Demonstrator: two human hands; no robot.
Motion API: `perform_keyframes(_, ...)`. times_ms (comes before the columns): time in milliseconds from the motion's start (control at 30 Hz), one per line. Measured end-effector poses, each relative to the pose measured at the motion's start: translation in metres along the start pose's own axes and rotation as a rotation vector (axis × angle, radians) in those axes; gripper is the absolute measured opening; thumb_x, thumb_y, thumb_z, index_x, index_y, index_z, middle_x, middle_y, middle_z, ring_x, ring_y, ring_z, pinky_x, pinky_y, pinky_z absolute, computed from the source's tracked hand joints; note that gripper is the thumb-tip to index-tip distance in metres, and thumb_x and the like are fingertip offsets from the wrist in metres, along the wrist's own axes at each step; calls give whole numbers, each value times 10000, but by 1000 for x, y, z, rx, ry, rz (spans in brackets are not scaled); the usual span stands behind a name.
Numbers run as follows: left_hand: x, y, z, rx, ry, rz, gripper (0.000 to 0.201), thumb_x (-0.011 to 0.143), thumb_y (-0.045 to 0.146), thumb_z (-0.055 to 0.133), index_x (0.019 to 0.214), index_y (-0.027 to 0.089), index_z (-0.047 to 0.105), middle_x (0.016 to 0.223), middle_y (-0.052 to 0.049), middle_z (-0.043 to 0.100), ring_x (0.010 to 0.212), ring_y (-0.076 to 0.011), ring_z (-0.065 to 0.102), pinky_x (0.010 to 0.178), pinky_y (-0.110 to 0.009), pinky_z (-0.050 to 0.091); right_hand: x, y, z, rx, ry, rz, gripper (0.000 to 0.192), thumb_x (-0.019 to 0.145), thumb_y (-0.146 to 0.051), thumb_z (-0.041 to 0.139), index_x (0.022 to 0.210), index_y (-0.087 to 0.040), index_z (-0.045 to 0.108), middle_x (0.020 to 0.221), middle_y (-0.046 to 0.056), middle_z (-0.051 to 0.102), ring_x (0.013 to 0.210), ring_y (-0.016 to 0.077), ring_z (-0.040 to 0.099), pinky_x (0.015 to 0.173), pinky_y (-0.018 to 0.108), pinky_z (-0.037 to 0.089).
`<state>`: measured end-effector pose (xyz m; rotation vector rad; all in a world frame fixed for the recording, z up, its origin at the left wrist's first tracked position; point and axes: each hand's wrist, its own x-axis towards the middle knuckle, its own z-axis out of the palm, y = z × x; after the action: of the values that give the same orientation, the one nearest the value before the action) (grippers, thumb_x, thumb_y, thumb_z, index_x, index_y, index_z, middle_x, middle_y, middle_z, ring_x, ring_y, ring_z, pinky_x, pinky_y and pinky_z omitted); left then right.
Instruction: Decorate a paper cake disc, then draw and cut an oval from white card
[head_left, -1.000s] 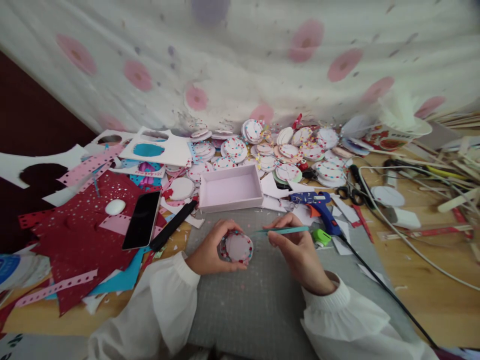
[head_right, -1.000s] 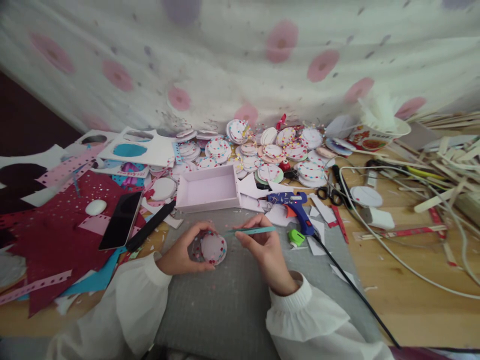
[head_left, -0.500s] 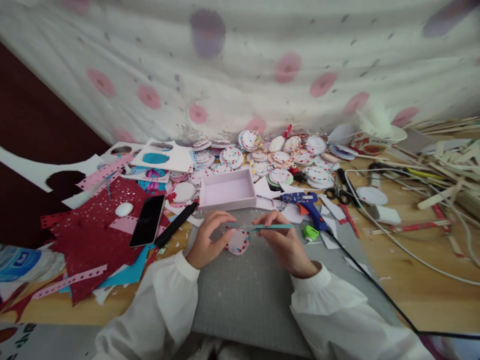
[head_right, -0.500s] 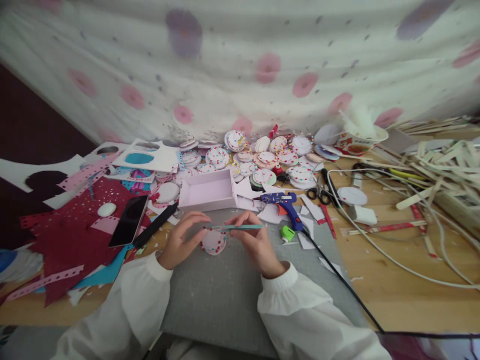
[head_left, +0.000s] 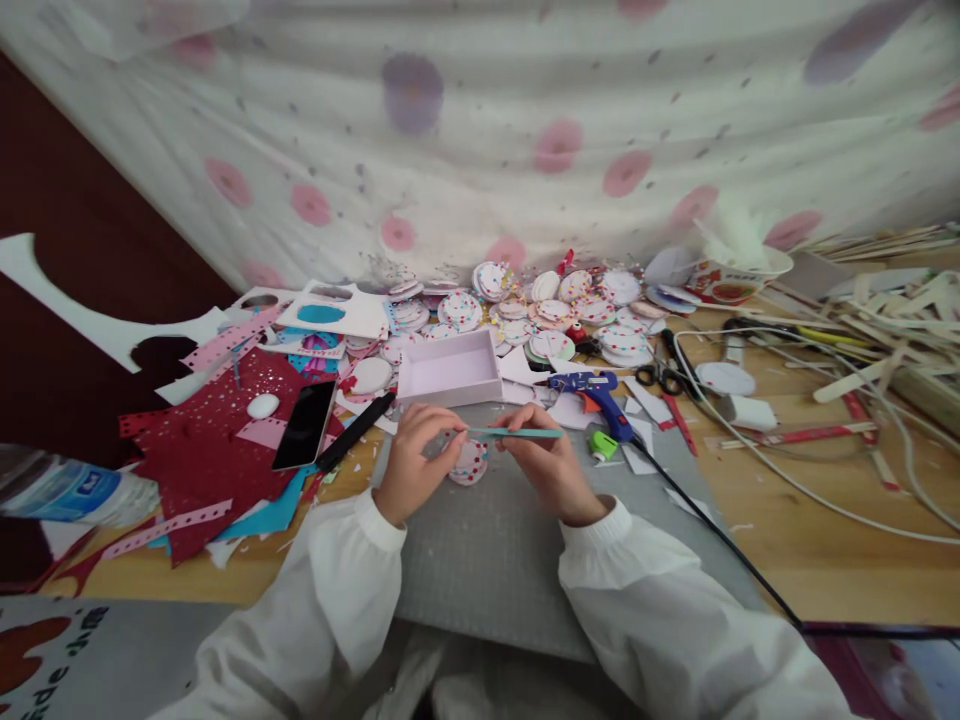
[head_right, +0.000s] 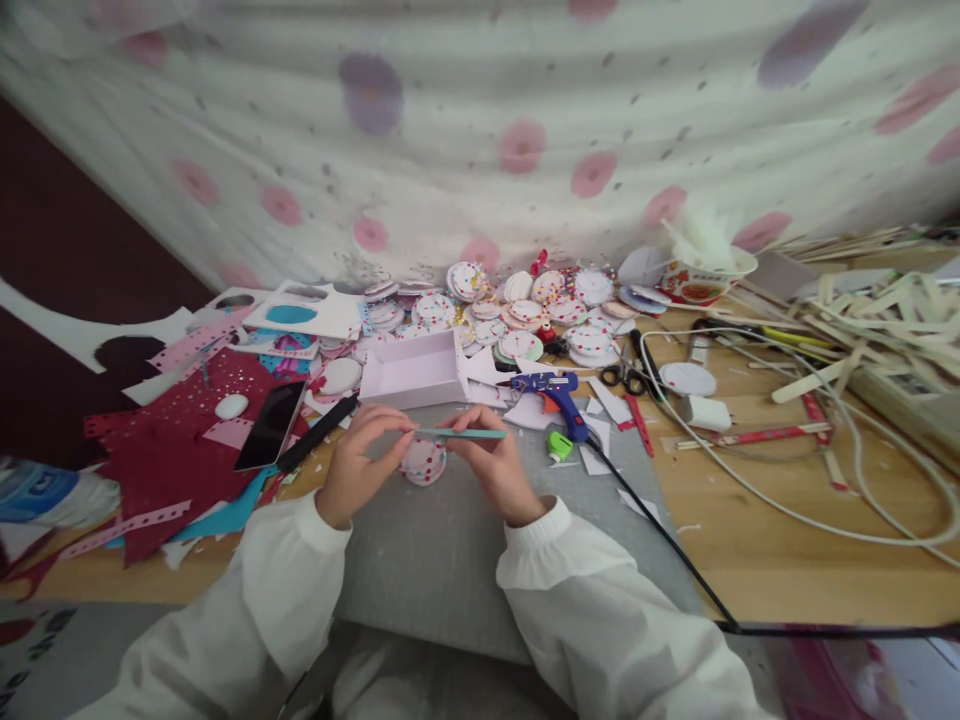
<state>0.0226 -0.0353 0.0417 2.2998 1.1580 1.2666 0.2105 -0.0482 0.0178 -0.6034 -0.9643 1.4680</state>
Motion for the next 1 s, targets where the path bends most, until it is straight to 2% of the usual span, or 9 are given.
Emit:
perform_keyframes(200, -2, 8, 4, -12, 91, -130, 58, 861, 195, 626, 844, 192, 681, 838, -23, 673, 860, -178, 600, 816, -329, 454, -2, 4, -2, -63, -4, -35, 157, 794, -276, 720, 836, -216, 581, 909, 3, 646, 761, 134, 597, 751, 289, 466)
perform_keyframes(400, -3, 14, 0, 28, 122, -135, 67, 847, 194, 646, 802, 193, 696, 784, -11, 669, 800, -172, 586, 782, -327, 428, -2, 7, -1, -71, 33, -13, 180, 767, -306, 737, 824, -218, 591, 851, -2, 662, 720, 135, 607, 730, 294, 489)
perform_keyframes(533, -1, 15, -8, 126, 94, -83, 66, 836, 175, 656, 790, 197, 698, 748, -3, 653, 786, -172, 563, 769, -335, 402, -1, 7, -2, -122, 73, 19, 188, 757, -320, 754, 820, -213, 614, 727, -23, 648, 651, 123, 603, 655, 264, 493)
perform_keyframes(733, 3, 10, -17, 291, 36, -44, 72, 832, 185, 668, 810, 234, 716, 729, 10, 657, 803, -183, 554, 799, -369, 360, 2, 3, 0, -226, 120, 67, 251, 726, -397, 779, 805, -204, 639, 680, -18, 653, 603, 119, 606, 601, 252, 499)
perform_keyframes(1000, 1, 1, -23, 311, 9, -59, 97, 837, 182, 652, 790, 243, 710, 729, 13, 669, 804, -180, 555, 803, -373, 357, 5, 10, 4, -281, 112, 173, 373, 703, -509, 766, 741, -189, 579, 582, -3, 666, 446, 88, 515, 458, 220, 421)
